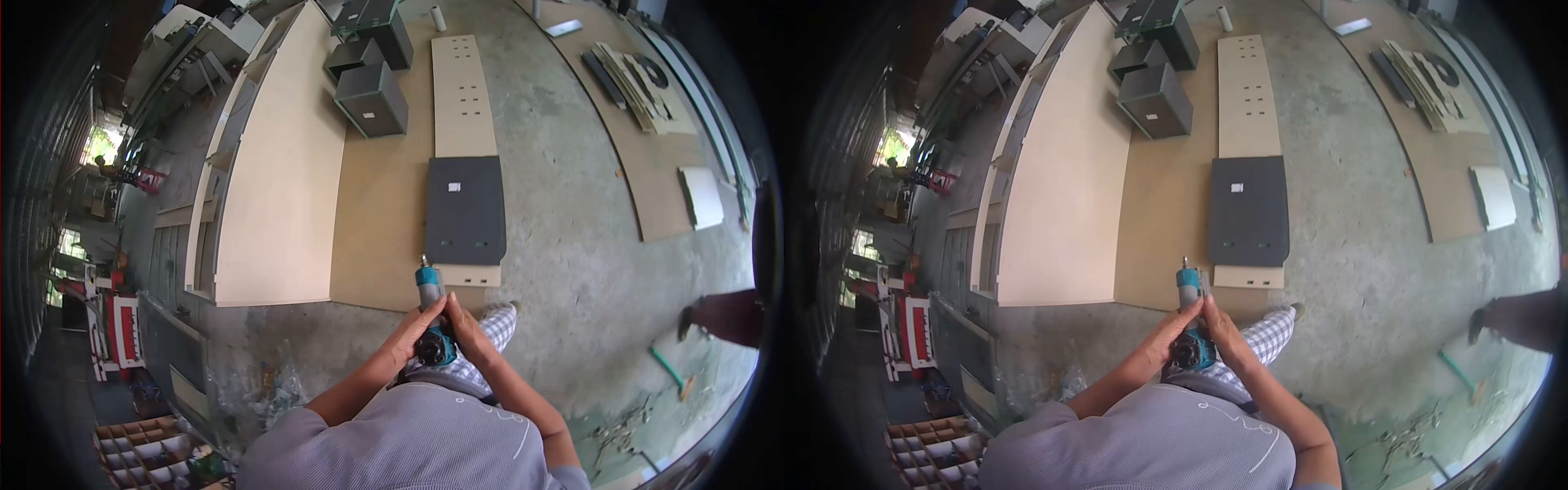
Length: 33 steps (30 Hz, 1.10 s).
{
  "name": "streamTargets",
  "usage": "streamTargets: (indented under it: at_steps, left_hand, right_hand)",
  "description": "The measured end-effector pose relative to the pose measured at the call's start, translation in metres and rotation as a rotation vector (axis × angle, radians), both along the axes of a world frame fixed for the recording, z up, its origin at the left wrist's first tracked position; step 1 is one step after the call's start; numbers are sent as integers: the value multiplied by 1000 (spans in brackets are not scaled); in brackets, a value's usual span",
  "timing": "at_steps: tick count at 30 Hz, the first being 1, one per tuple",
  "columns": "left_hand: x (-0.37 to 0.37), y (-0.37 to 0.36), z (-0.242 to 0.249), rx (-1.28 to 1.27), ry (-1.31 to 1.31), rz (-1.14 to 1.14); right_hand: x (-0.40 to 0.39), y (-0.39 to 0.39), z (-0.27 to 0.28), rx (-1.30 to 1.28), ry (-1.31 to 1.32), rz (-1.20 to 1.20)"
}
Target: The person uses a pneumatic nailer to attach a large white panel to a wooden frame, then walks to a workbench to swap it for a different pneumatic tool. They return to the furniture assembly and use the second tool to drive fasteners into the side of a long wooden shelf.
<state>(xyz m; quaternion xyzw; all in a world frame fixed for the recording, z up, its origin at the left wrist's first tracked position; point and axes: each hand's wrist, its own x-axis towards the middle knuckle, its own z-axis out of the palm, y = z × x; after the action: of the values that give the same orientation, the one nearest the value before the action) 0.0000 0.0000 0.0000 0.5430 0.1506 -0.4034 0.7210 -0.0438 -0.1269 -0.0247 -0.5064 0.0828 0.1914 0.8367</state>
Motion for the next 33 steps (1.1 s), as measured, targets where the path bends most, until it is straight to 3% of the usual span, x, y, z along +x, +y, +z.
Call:
streamTargets:
  at_steps: [2, 3, 6, 8, 11, 14, 18, 26, 33]
  left_hand:
    - [2, -2, -18, -21, -3, 81]
    - [-42, -9, -7, 57, 184, 96]
    - [8, -80, -71, -46, 291, 302]
    - [34, -124, -90, -23, 292, 417]
    - [69, -192, -116, -38, 361, 504]
    - [112, -257, -90, -99, 482, 478]
    - [178, -335, -66, -59, 450, 516]
    - [285, -423, -20, -73, 348, 658]
    - [359, -526, -49, -96, 370, 867]
  right_hand:
    - [-10, -5, -7, -144, -67, -46]
    - [-58, -14, 18, -78, 124, -22]
    - [-15, -99, 10, -261, -75, 14]
    - [9, -136, -29, -309, -77, 11]
    - [62, -207, -38, -461, -167, 138]
    - [116, -277, -32, -475, -182, 200]
    - [195, -366, 2, -534, -184, 327]
    - [312, -450, 34, -575, -251, 446]
    - [418, -556, 21, -547, -388, 617]
